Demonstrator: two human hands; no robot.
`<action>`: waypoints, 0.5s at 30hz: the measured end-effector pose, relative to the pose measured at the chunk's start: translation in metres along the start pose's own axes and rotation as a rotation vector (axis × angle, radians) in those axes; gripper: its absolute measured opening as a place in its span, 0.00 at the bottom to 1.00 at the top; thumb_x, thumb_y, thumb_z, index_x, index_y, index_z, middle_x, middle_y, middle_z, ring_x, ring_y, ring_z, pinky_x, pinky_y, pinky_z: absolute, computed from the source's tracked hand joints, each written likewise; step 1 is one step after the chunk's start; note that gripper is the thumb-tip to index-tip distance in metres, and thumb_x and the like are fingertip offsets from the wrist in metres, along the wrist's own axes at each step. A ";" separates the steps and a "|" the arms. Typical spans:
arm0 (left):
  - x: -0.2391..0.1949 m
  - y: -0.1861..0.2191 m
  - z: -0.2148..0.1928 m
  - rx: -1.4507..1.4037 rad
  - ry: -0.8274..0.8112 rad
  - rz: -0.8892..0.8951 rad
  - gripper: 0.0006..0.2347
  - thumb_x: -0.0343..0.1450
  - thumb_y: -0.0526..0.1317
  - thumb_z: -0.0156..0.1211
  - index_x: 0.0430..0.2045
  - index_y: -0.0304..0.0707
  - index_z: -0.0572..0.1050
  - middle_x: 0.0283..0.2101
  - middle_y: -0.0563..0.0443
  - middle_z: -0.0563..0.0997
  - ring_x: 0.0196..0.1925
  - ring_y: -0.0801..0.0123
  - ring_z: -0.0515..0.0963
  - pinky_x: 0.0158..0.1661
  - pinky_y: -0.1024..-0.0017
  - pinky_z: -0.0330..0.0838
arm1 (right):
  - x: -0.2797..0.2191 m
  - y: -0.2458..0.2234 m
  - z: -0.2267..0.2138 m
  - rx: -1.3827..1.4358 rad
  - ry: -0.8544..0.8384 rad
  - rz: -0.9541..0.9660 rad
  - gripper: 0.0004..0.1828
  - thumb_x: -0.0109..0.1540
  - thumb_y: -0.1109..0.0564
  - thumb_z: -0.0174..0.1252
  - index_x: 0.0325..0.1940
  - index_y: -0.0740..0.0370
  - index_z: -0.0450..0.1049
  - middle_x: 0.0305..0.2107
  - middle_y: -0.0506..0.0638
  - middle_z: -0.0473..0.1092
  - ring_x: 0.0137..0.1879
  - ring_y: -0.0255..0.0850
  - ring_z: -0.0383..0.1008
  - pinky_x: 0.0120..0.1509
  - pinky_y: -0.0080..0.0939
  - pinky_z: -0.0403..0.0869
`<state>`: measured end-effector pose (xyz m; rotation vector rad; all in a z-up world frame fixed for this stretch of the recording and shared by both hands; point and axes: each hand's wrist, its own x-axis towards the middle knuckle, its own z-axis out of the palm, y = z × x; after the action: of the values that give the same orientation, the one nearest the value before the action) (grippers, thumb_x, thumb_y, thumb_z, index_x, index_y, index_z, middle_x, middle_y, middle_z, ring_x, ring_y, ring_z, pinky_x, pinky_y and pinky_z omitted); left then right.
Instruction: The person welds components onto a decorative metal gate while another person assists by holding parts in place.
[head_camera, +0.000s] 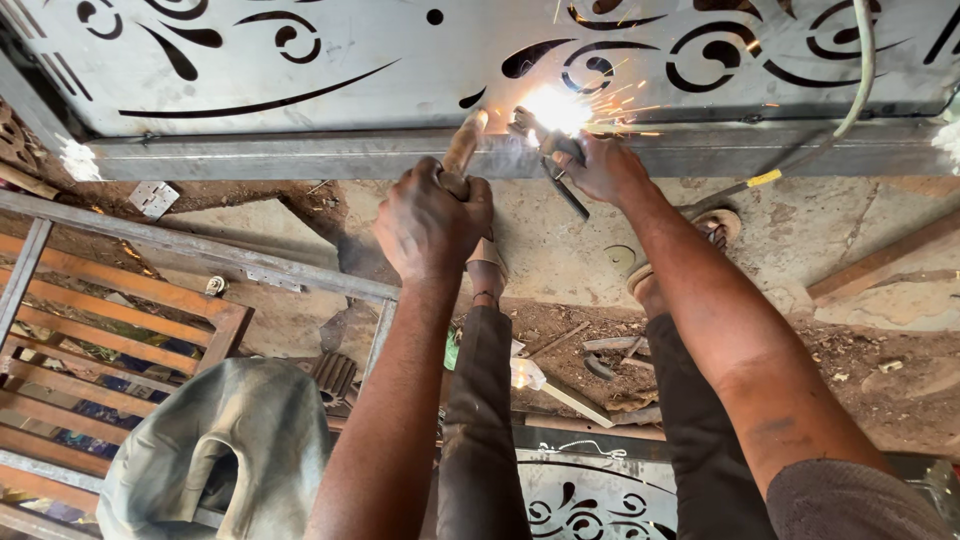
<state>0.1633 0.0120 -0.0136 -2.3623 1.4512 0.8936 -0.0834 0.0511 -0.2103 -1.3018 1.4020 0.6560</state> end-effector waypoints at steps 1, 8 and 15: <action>-0.001 -0.001 0.001 0.004 -0.010 -0.004 0.13 0.63 0.50 0.67 0.24 0.39 0.81 0.27 0.42 0.84 0.27 0.54 0.86 0.32 0.57 0.80 | 0.001 0.001 0.000 0.008 0.025 -0.019 0.41 0.68 0.28 0.46 0.70 0.64 0.65 0.49 0.65 0.76 0.58 0.58 0.76 0.65 0.59 0.72; -0.011 -0.005 0.004 -0.030 0.063 0.003 0.15 0.60 0.51 0.67 0.27 0.38 0.81 0.28 0.40 0.84 0.28 0.49 0.85 0.31 0.55 0.80 | -0.005 -0.001 0.001 0.084 0.082 -0.053 0.41 0.66 0.27 0.48 0.70 0.60 0.67 0.55 0.67 0.74 0.62 0.60 0.74 0.65 0.57 0.73; -0.010 -0.014 0.005 -0.098 0.046 -0.028 0.13 0.62 0.49 0.64 0.26 0.37 0.81 0.29 0.41 0.84 0.28 0.49 0.85 0.32 0.55 0.80 | -0.050 -0.005 0.013 0.505 0.316 -0.458 0.55 0.54 0.31 0.74 0.70 0.67 0.59 0.58 0.68 0.70 0.64 0.60 0.73 0.68 0.54 0.70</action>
<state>0.1706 0.0281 -0.0133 -2.4828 1.4180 0.9296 -0.0823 0.0786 -0.1665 -1.2763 1.3319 -0.2133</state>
